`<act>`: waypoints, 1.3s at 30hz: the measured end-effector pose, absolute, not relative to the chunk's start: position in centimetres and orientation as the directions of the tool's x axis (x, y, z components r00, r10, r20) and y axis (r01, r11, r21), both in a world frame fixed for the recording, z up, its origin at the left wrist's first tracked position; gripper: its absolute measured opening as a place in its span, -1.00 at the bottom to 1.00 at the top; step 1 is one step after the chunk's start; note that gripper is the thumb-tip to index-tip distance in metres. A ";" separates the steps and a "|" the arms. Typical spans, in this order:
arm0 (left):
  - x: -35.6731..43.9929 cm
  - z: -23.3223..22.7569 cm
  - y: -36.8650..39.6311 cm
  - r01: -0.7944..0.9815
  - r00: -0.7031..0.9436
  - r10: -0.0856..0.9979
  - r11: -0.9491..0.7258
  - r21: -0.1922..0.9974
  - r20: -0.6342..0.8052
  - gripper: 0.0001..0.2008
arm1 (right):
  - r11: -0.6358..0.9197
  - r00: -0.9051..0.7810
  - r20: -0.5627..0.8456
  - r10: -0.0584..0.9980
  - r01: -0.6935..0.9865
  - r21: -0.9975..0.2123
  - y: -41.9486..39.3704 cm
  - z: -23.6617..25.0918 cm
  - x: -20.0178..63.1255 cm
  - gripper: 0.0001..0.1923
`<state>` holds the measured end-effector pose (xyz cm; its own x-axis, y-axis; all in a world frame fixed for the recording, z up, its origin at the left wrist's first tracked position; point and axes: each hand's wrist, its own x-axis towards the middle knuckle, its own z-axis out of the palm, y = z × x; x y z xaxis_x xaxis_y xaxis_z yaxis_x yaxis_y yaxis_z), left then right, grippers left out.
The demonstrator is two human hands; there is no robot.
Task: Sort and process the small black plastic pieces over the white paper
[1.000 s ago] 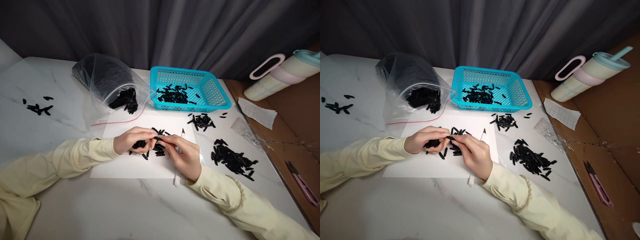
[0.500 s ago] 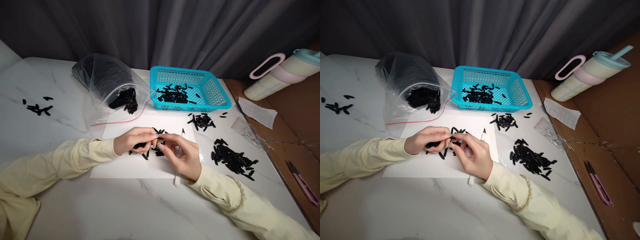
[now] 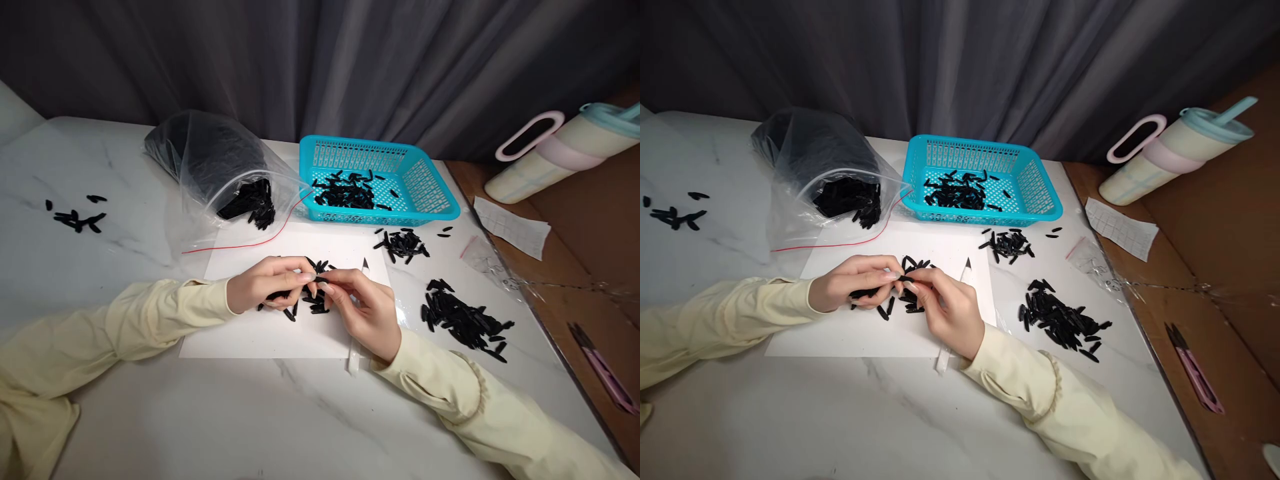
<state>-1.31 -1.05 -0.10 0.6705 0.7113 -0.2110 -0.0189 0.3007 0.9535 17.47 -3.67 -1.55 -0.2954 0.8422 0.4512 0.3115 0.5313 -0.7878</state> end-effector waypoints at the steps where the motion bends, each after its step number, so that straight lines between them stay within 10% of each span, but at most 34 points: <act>1: -1.3 -0.2 -1.0 -0.032 0.677 0.707 0.307 0.951 -0.206 -0.78 | 0.531 -0.294 0.452 0.842 0.308 -0.789 -3.7 -1.6 17.5 -0.90; 16: -1.3 -0.3 -0.9 -0.086 0.677 0.711 0.334 0.939 -0.190 -0.80 | 0.564 -0.287 0.492 0.822 0.295 -0.771 -3.8 -1.5 17.4 -0.85; 24: -1.1 -0.2 -0.3 -0.160 0.675 0.707 0.420 0.893 -0.211 -0.78 | 0.566 -0.073 0.689 0.721 0.634 -0.526 2.2 3.0 20.2 -0.90; 29: -1.0 -0.2 0.1 -0.173 0.674 0.690 0.494 0.852 -0.263 -0.67 | 0.469 -0.287 0.592 0.753 0.865 -0.176 5.2 6.1 21.1 -0.78; 39: -0.7 0.1 -0.5 -0.128 0.664 0.706 0.432 0.893 -0.246 -0.64 | 0.771 -0.752 0.268 0.602 0.635 0.047 -2.9 2.9 14.8 -0.57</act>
<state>-0.72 -0.53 0.11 0.6645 0.7056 -0.2462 -0.1284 0.4324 0.8925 14.77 -2.87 2.92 -0.7518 0.6024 0.2682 0.6349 0.7712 0.0473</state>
